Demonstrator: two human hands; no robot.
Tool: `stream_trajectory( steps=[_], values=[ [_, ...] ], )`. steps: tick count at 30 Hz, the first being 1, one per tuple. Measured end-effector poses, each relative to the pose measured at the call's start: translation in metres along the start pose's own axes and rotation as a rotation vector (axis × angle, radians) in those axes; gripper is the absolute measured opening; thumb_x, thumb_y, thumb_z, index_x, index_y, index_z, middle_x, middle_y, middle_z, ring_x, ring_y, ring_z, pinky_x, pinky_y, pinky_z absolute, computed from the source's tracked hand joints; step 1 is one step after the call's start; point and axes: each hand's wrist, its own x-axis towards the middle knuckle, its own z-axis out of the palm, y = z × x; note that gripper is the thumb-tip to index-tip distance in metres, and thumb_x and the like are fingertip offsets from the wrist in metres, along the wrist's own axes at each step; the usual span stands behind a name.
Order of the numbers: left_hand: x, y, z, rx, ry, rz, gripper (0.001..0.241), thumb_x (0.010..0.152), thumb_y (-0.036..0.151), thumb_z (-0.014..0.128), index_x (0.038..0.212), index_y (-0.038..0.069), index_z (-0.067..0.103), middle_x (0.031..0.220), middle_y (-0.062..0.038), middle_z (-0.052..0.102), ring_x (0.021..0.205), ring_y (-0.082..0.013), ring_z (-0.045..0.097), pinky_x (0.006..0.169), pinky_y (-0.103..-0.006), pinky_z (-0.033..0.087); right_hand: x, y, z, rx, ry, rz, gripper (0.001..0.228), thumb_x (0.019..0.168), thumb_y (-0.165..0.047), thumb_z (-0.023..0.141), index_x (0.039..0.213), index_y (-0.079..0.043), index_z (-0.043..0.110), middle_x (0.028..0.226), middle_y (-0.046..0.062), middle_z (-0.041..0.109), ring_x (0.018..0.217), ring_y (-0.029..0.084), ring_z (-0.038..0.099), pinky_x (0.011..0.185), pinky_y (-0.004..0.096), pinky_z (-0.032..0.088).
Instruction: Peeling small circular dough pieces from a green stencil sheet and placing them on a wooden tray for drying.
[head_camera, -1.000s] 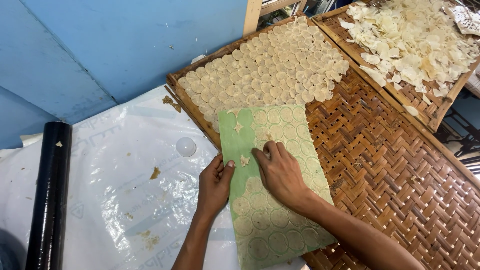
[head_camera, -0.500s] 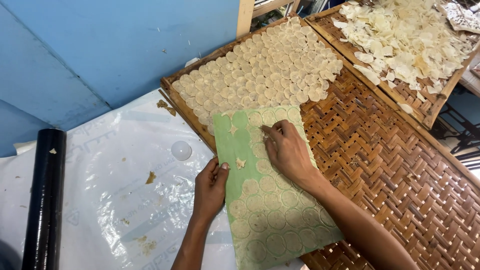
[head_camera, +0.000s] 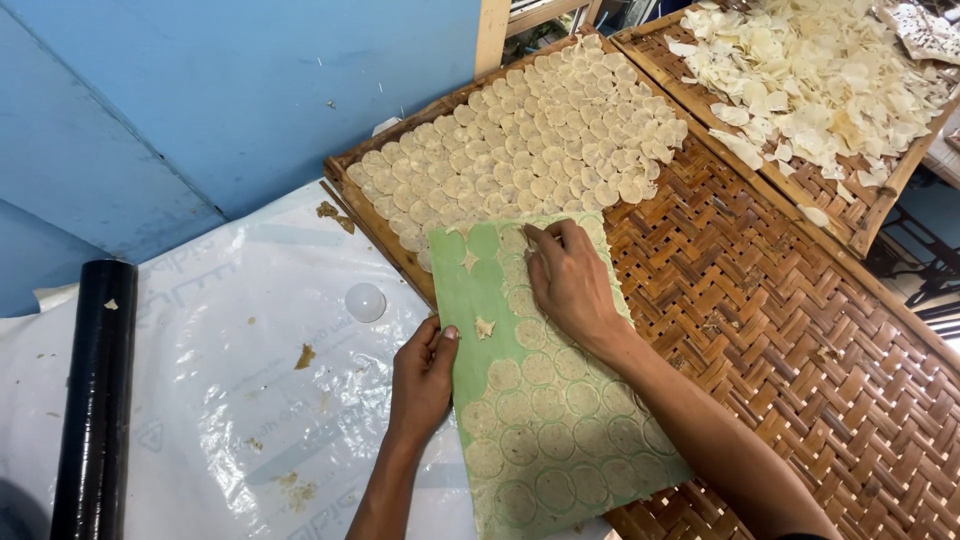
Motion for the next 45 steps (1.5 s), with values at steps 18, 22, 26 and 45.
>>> stream_trajectory(
  steps=[18, 22, 26, 45],
  values=[
    [-0.004, 0.018, 0.001, 0.051, 0.004, 0.001, 0.033, 0.106, 0.019, 0.046, 0.122, 0.005, 0.072, 0.073, -0.011, 0.068, 0.071, -0.021, 0.061, 0.068, -0.0353, 0.052, 0.009, 0.011, 0.013, 0.296, 0.032, 0.11, 0.022, 0.09, -0.017, 0.07, 0.107, -0.003, 0.066, 0.094, 0.012, 0.054, 0.087, 0.032, 0.064, 0.073, 0.046, 0.054],
    [-0.003, 0.018, 0.002, 0.058, 0.003, 0.003, 0.032, 0.106, 0.018, 0.047, 0.12, 0.005, 0.072, 0.072, -0.011, 0.067, 0.07, -0.0205, 0.061, 0.067, -0.0345, 0.052, 0.009, 0.004, 0.008, 0.298, 0.057, 0.091, 0.015, 0.09, -0.013, 0.072, 0.101, -0.006, 0.065, 0.087, 0.009, 0.054, 0.082, 0.03, 0.065, 0.072, 0.042, 0.054],
    [-0.005, 0.017, 0.005, 0.087, 0.03, 0.006, 0.033, 0.104, 0.018, 0.048, 0.121, 0.003, 0.071, 0.079, -0.008, 0.069, 0.069, -0.0157, 0.059, 0.066, -0.03, 0.049, 0.014, -0.003, -0.002, 0.407, 0.004, 0.175, 0.027, 0.089, -0.01, 0.071, 0.112, -0.002, 0.06, 0.085, 0.008, 0.063, 0.075, 0.02, 0.064, 0.063, 0.034, 0.053],
    [-0.004, 0.017, 0.008, 0.127, 0.083, -0.057, 0.033, 0.101, 0.014, 0.049, 0.122, 0.0, 0.07, 0.097, -0.008, 0.077, 0.077, -0.0141, 0.061, 0.072, -0.0279, 0.048, 0.018, 0.068, -0.049, 0.676, -0.019, 0.313, 0.014, 0.096, -0.009, 0.07, 0.109, -0.003, 0.069, 0.084, 0.004, 0.067, 0.063, 0.009, 0.054, 0.053, 0.021, 0.046]
  ],
)
